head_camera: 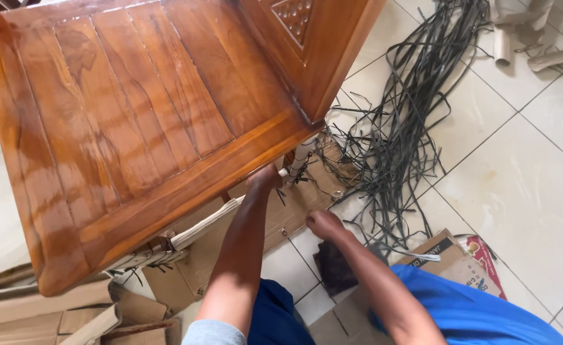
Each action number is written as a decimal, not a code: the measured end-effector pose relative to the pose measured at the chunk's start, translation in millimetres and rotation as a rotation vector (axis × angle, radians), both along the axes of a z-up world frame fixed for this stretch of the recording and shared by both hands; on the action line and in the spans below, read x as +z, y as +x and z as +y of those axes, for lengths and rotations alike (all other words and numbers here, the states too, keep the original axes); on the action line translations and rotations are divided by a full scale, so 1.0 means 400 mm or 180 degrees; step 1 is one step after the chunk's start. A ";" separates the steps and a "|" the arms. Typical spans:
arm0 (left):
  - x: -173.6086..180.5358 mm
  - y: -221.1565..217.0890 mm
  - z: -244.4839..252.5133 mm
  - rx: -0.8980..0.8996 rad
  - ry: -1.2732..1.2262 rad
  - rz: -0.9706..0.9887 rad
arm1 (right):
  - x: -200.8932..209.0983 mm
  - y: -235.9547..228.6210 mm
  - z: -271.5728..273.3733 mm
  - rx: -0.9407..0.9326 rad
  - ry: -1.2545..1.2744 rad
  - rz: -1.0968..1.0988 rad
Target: Wrapping the rungs and legs of a wooden chair with protective material and strips.
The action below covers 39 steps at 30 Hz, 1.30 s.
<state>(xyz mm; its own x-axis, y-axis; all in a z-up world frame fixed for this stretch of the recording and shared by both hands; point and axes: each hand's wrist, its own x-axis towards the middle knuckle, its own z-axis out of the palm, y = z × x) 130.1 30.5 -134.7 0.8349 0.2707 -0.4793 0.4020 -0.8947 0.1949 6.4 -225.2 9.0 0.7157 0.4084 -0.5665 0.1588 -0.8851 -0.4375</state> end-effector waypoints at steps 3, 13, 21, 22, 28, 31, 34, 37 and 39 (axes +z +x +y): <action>0.009 -0.012 0.014 0.0129 -0.0102 -0.0081 | 0.018 0.080 0.017 0.0414 -0.0005 -0.0033; 0.196 -0.058 -0.013 0.0568 -0.0676 -0.0191 | 0.041 0.354 0.053 0.1545 -0.0427 -0.0635; 0.184 -0.033 0.024 0.0815 -0.0787 -0.0197 | -0.058 0.479 0.094 0.2819 -0.0920 -0.0729; 0.177 -0.035 0.021 0.0801 -0.0793 -0.0151 | 0.011 0.479 0.120 0.2945 -0.0887 -0.0657; 0.152 -0.051 -0.009 0.0764 -0.0809 0.0023 | 0.080 0.476 0.114 0.3355 -0.1036 -0.0707; 0.377 -0.086 -0.041 0.0760 -0.0647 -0.0013 | 0.076 0.498 0.056 0.3366 -0.1000 -0.0656; 0.342 -0.092 -0.052 0.0744 -0.0408 -0.0067 | 0.068 0.530 -0.021 0.3290 -0.0976 -0.0659; 0.213 -0.084 -0.042 0.0735 -0.0255 -0.0139 | 0.025 0.590 -0.113 0.2938 -0.1015 -0.0631; 0.189 -0.102 -0.049 0.0720 -0.0166 -0.0227 | 0.035 0.610 -0.169 0.2699 -0.1055 -0.0634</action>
<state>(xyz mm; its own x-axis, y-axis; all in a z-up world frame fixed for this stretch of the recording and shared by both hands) 89.4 10.9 -59.1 0.7879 0.4312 -0.4396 0.5747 -0.7714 0.2734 250.4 -292.8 23.2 0.3488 0.6786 -0.6464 0.8543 -0.5138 -0.0784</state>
